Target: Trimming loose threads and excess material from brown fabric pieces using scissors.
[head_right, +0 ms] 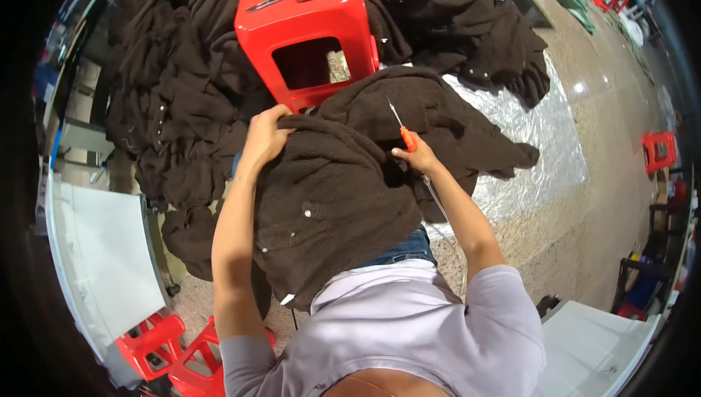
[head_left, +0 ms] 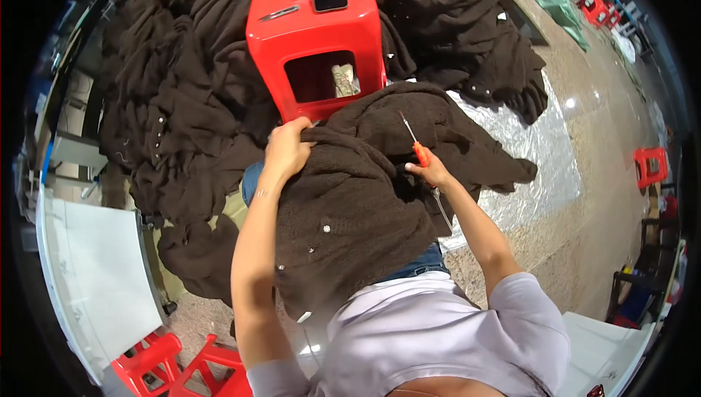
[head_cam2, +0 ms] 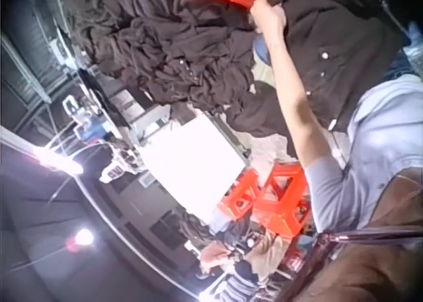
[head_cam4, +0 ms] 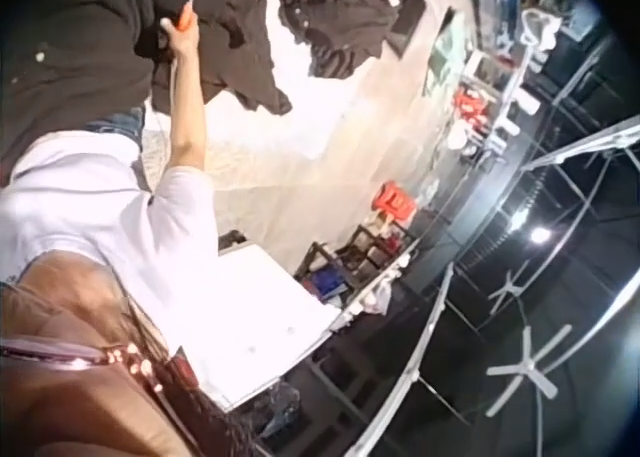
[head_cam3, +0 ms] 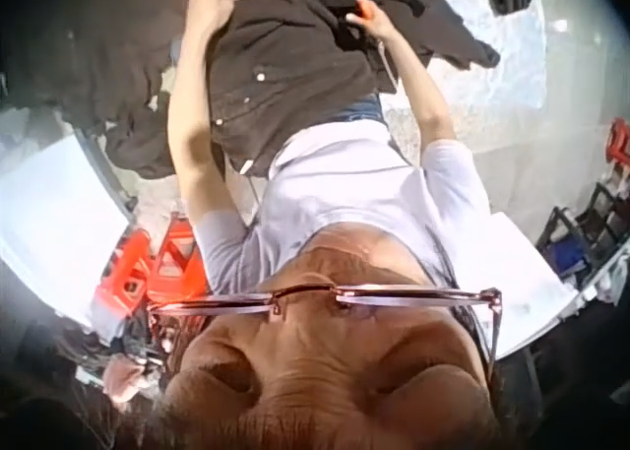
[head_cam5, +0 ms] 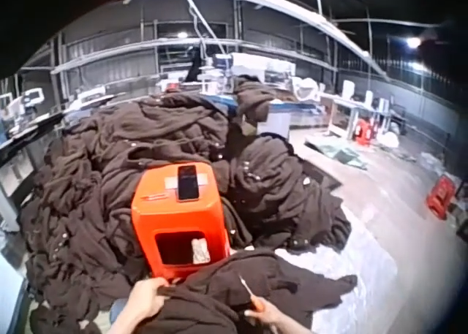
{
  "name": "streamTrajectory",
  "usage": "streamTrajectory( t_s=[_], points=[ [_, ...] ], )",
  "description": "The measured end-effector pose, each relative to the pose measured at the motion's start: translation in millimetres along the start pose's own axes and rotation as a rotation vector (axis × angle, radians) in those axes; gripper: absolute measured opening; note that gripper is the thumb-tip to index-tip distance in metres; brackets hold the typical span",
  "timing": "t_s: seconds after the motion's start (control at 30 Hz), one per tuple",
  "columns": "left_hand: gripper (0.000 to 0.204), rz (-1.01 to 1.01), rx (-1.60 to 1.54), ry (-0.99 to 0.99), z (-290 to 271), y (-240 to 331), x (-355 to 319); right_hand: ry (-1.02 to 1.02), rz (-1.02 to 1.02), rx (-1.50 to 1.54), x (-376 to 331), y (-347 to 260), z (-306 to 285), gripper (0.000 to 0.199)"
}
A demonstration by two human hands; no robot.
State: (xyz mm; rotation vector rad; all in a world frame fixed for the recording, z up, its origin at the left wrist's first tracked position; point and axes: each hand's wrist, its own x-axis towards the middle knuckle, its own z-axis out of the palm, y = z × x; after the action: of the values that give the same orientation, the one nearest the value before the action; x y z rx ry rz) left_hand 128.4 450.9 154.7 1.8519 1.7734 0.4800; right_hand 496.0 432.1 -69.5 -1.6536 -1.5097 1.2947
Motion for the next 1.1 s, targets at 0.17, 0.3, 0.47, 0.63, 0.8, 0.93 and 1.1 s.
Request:
streamTrajectory(
  t_s=[0.17,0.3,0.47,0.63,0.8,0.93,1.1],
  points=[
    [0.025,0.271,-0.049,0.790,-89.5,29.4,-115.1,-0.070,0.140,0.174,-7.0,45.1,4.4,0.099],
    [0.040,0.043,0.019,1.351,-140.6,-66.2,-255.3,-0.293,0.150,0.352,-8.8,5.7,18.7,0.102],
    [0.049,-0.533,0.333,0.690,-84.0,-221.4,-400.6,-0.262,0.116,0.331,-17.6,-42.6,33.0,0.085],
    [0.039,-0.376,-0.161,0.624,-25.5,-179.9,-279.8,-0.101,-0.055,0.408,-25.8,-109.5,18.2,0.049],
    [0.050,-0.053,-0.033,0.187,-37.7,-26.9,-97.6,0.047,-0.381,0.169,-27.3,-142.9,-23.7,0.033],
    [0.040,0.006,-0.138,-0.389,-19.8,-8.7,-61.5,0.235,-0.510,0.002,-30.1,-173.0,-62.9,0.041],
    [0.027,0.384,0.300,0.753,-81.7,-18.6,-54.3,0.089,-0.729,0.191,-67.0,-253.3,-82.2,0.049]
  ],
)
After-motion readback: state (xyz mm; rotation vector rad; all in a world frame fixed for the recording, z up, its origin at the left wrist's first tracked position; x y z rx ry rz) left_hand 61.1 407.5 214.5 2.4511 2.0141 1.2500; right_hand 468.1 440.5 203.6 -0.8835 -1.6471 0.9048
